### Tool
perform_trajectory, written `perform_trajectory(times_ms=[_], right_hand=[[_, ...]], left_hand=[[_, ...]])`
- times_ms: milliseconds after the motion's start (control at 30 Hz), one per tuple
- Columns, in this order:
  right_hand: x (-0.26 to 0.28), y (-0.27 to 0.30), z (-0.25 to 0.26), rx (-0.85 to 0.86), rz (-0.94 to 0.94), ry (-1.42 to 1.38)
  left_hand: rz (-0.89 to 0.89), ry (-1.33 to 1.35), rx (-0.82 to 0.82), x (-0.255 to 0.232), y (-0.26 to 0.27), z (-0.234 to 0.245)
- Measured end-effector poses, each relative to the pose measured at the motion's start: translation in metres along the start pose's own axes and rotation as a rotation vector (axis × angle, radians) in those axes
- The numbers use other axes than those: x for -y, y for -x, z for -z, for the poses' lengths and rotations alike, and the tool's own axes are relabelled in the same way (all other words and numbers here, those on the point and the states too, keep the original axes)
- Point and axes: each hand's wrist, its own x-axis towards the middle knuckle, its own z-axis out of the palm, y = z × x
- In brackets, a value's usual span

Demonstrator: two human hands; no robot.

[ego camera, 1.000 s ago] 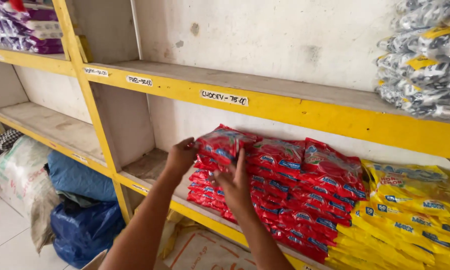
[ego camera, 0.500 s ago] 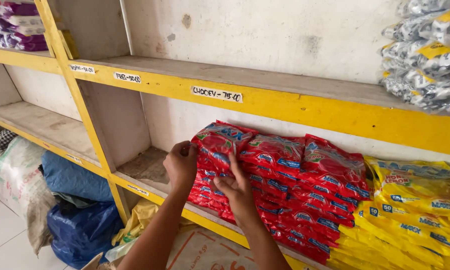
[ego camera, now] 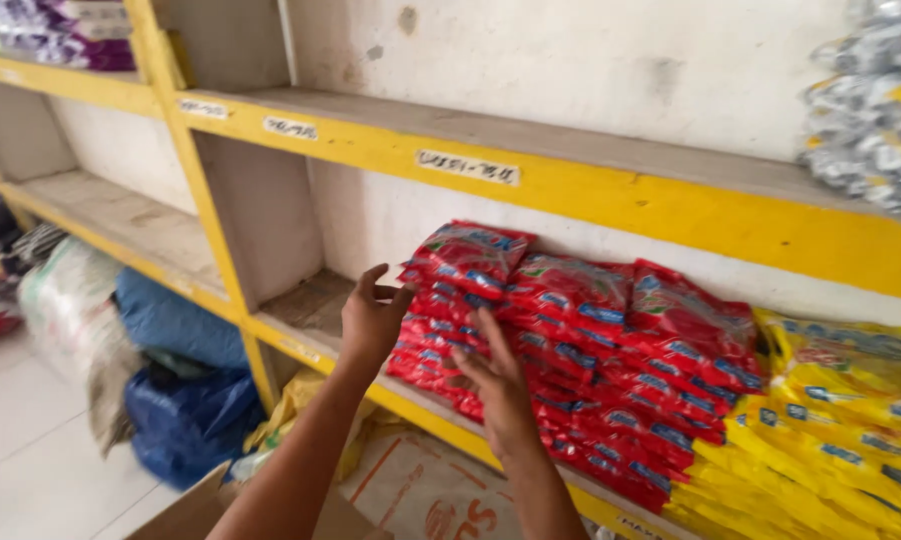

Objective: Taking candy bags from a cardboard box on the floor and arranging them on grocery store shelves.

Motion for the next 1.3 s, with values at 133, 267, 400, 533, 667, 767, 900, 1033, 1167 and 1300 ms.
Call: perform_trajectory(times_ms=[133, 267, 400, 533, 667, 767, 900, 1033, 1167, 1300], right_hand=[[-0.034, 0.012, -0.005, 0.105, -0.106, 0.054], [-0.086, 0.030, -0.038, 0.493, -0.210, 0.261], [-0.127, 0.052, -0.101, 0.932, -0.248, 0.489], [-0.178, 0.084, -0.173, 1.248, -0.304, 0.571], [-0.233, 0.128, -0.234, 1.527, -0.341, 0.686], [-0.306, 0.163, -0.262, 1.617, -0.404, 0.724], [-0.418, 0.205, -0.261, 1.669, -0.450, 0.817], [-0.500, 0.247, -0.230, 1.731, -0.406, 0.988], [-0.501, 0.286, -0.215, 1.697, 0.067, 1.171], [-0.515, 0.316, -0.202, 1.568, 0.373, 1.386]], left_hand=[[0.066, -0.032, 0.123, 0.041, 0.036, 0.066], [0.134, -0.254, 0.304, 0.050, 0.105, 0.166], [0.190, -0.356, 0.330, 0.068, 0.184, 0.263], [0.344, -0.395, 0.262, 0.089, 0.255, 0.343], [0.540, -0.467, 0.135, 0.117, 0.315, 0.396], [0.645, -0.501, 0.051, 0.133, 0.346, 0.420], [0.786, -0.526, -0.023, 0.170, 0.382, 0.438], [0.784, -0.643, 0.028, 0.153, 0.383, 0.437], [0.760, -0.843, 0.085, 0.145, 0.376, 0.437], [0.686, -0.972, 0.085, 0.156, 0.380, 0.440]])
